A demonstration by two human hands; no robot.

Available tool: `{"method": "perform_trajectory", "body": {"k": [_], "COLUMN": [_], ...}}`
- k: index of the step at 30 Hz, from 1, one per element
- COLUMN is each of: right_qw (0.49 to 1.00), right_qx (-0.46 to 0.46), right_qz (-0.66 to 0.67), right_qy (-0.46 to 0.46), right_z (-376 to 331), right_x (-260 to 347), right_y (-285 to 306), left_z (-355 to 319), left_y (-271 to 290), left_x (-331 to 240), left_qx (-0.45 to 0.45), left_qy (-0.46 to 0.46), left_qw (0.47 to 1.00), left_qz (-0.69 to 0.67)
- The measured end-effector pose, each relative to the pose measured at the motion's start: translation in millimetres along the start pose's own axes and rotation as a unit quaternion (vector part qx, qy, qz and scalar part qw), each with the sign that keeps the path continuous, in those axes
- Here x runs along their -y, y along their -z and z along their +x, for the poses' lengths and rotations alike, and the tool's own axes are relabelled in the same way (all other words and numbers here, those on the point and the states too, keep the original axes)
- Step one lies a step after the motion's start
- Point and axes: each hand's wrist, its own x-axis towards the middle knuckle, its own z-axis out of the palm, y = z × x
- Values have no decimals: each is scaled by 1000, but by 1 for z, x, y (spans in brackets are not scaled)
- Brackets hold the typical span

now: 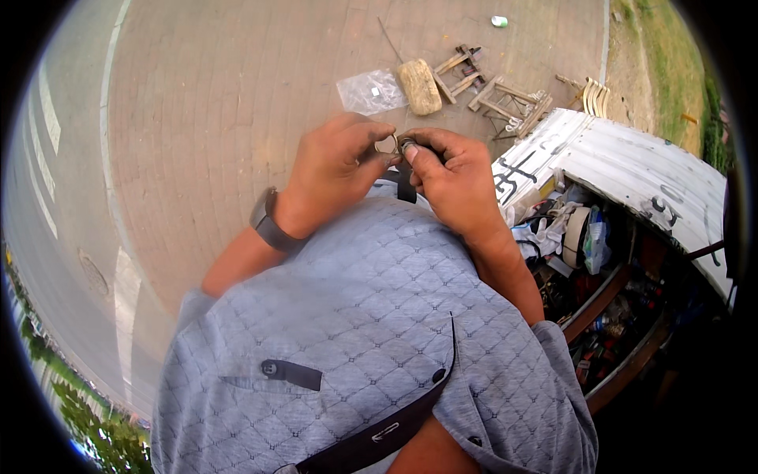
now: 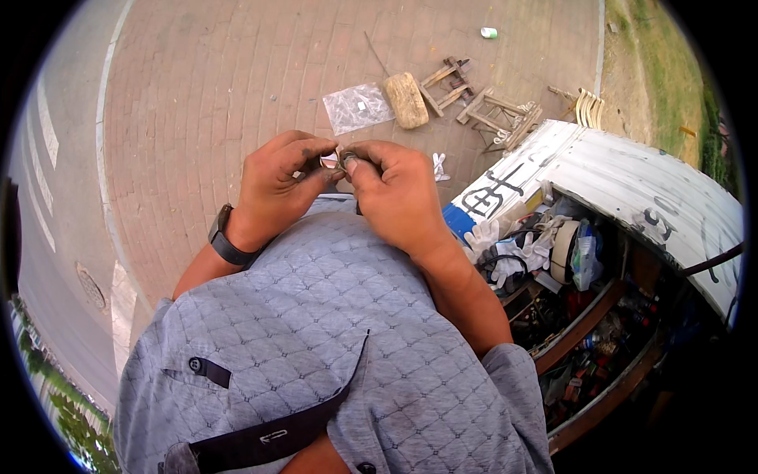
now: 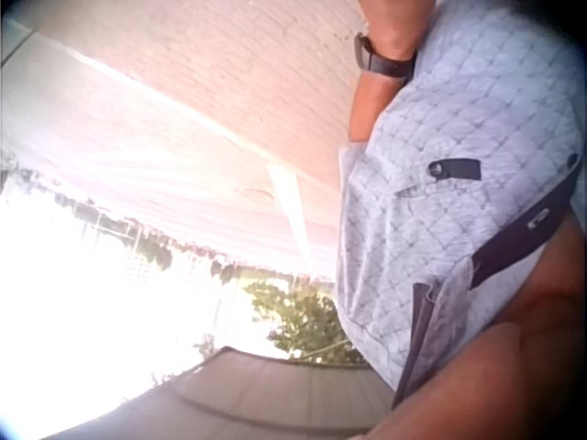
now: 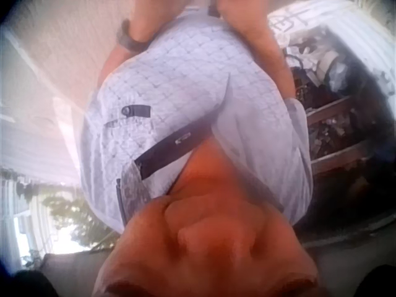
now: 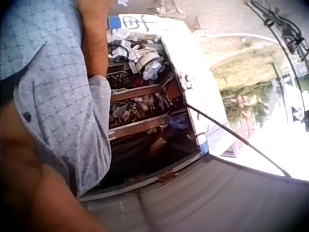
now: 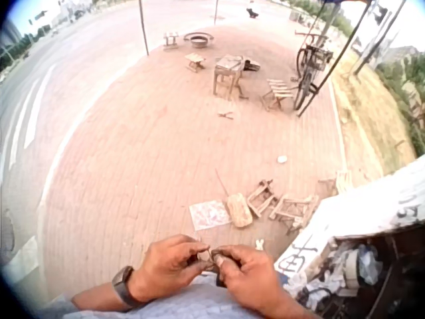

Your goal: The person retrieves a metal ring and several keys from a cluttered drawer, then attaches the keys to the ring one by one. The person repeatedly adjusts and inspects the assembled keyring while standing near a workbench.

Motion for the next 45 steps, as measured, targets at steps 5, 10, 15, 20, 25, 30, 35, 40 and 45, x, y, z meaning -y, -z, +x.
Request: {"method": "perform_trajectory", "body": {"k": [5,10,15,20,25,30,35,40,45], "right_qw": [999,987,962,991,982,982,979,980,980], "right_qx": [9,47,47,22,12,23,38,46,45], "right_qz": [-30,78,154,71,112,158,190,189,194], "right_qy": [11,-136,-219,-108,-153,-105,-60,-52,-14], "right_z": [19,39,61,85,129,208,319,438,528], "right_x": [-21,-20,-7,-11,17,33,56,102,165], "right_y": [-20,-33,-37,-34,-1,46,107,189,268], "left_z": [0,8,25,59,118,213,345,497,624], "left_y": [8,21,32,34,26,17,5,-2,-8], "left_x": [28,44,53,61,61,68,79,70,49], "left_qx": [33,48,62,73,60,36,29,27,-5], "left_qy": [28,22,-9,-3,-11,-18,9,99,167], "left_qw": [999,998,996,996,997,998,999,995,972], "left_qz": [12,29,65,56,42,37,33,-9,-167]}}
